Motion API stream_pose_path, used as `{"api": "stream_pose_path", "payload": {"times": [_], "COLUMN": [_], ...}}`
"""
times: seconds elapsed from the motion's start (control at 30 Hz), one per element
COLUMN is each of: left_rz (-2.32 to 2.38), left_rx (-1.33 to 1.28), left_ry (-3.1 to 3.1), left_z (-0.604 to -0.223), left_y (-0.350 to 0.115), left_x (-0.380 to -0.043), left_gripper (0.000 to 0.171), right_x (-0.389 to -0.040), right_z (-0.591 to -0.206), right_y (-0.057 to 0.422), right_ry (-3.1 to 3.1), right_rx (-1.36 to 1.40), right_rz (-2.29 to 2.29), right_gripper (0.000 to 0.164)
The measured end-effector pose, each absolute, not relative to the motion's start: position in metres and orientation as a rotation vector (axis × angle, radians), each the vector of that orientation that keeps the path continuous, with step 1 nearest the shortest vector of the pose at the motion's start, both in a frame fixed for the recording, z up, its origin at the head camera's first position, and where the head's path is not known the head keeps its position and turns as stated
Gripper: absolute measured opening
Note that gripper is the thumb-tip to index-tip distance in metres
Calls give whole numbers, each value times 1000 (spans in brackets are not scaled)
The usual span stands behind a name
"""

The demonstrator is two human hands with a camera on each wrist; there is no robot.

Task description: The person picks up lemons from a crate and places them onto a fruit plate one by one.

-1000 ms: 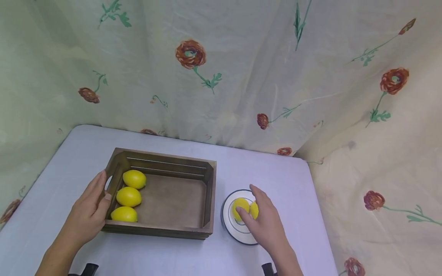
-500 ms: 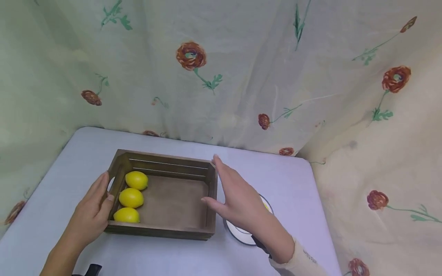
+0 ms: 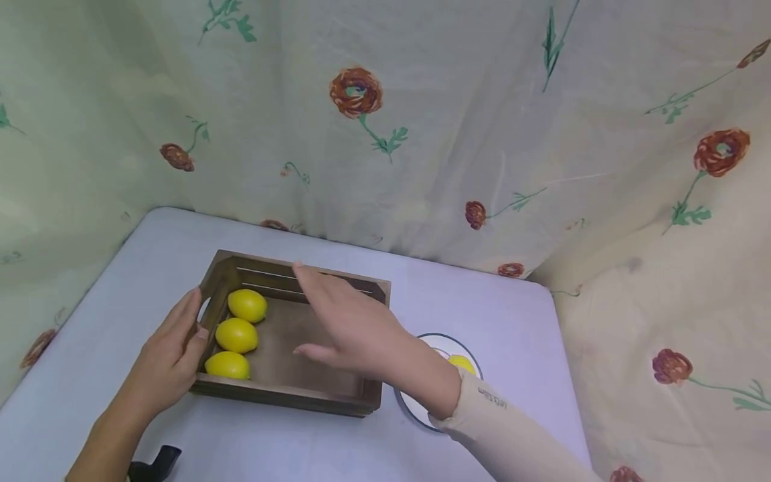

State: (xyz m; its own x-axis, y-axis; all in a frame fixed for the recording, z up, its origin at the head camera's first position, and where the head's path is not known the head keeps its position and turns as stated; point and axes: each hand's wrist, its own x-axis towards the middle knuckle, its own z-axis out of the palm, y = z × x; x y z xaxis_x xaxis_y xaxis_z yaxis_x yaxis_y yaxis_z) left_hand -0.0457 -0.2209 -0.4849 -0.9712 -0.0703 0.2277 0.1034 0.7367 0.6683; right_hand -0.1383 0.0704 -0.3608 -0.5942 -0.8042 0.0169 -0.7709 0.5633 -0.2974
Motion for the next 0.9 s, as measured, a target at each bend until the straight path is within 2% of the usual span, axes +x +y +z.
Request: {"api": "stream_pose_path", "payload": {"times": [0.2,0.57,0.73,0.9], "left_rz": [-1064,-1056,-1061,-1081], "left_rx": [-28,-26,-32,-35], "left_ry": [-2698,-2722,-2714,-2730], "left_z": [-483,-483,-484,-483], "left_y": [-221,-222,-223,-225], "left_x": [-47,-45,-46,-46], "left_gripper": [62,61,61,60], "right_x": [-148,-149,-151,-154], "right_z": [-374,-419,-430,-442], "right_y": [38,-16,-37,-50], "right_ry": [2514,2331,2284,2232], "right_rx": [-1502,-1589,-1668,-1621], "right_rz": [-277,198,260,180], "right_gripper": [108,97,77,56]}}
